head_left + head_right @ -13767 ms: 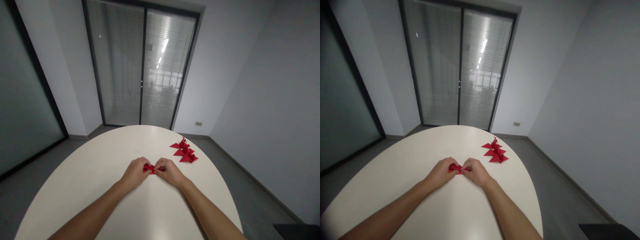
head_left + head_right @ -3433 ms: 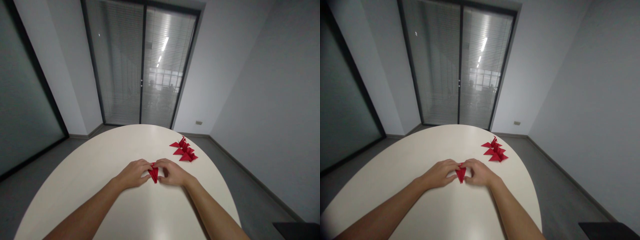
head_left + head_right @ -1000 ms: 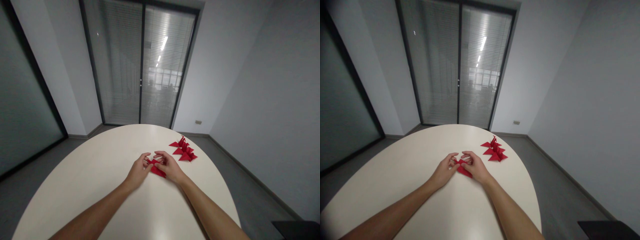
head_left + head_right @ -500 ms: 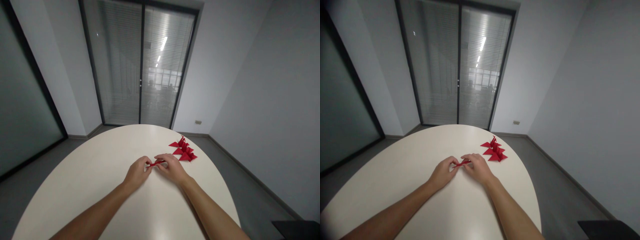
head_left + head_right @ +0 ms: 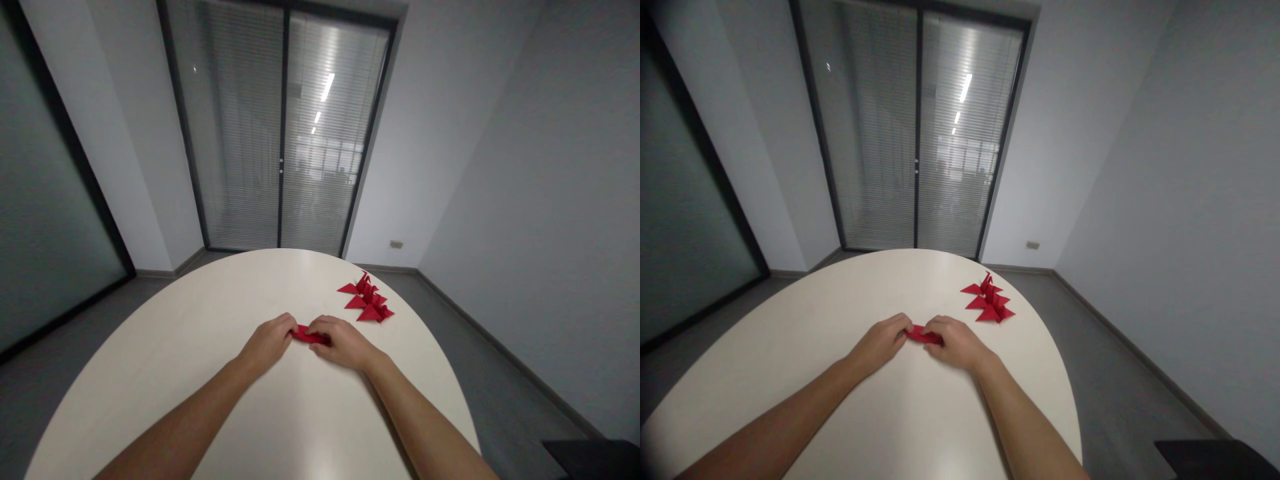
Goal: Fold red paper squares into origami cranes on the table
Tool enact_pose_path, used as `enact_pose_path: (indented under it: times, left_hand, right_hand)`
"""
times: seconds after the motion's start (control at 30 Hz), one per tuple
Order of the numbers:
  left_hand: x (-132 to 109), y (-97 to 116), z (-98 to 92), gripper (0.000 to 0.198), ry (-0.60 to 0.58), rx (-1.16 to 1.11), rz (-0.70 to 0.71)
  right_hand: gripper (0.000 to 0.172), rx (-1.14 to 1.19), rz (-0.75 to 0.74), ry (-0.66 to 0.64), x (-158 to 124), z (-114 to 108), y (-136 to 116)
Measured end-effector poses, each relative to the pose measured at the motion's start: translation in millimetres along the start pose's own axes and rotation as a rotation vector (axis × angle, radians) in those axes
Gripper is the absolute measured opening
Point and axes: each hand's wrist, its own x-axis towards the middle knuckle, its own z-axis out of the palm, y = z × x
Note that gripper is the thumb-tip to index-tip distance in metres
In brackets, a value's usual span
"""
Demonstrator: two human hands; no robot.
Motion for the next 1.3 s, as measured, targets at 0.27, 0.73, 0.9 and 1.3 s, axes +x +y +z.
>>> enact_pose_path:
  times: [0.27,0.73,0.9,1.3]
  left_hand:
    - [-6.3,14.1,-12.2,0.020,-0.058,0.089,0.096]
    - [-5.3,1.0,2.1,0.018,-0.027,0.088,0.067]
    - [-5.9,1.0,2.7,0.018,-0.015,0.087,0.079]
    - [-5.4,7.3,1.7,0.025,-0.013,0.096,0.041]
  right_hand:
    - [0.036,0.076,0.027,-0.022,-1.9,-4.2,0.1]
    - [0.043,0.086,0.171,-0.066,-4.3,-8.4,2.8]
    - [0.035,0.108,0.155,-0.014,-4.6,-8.7,3.1]
    - [0.023,0.317,0.250,0.114,1.0,1.1,7.9]
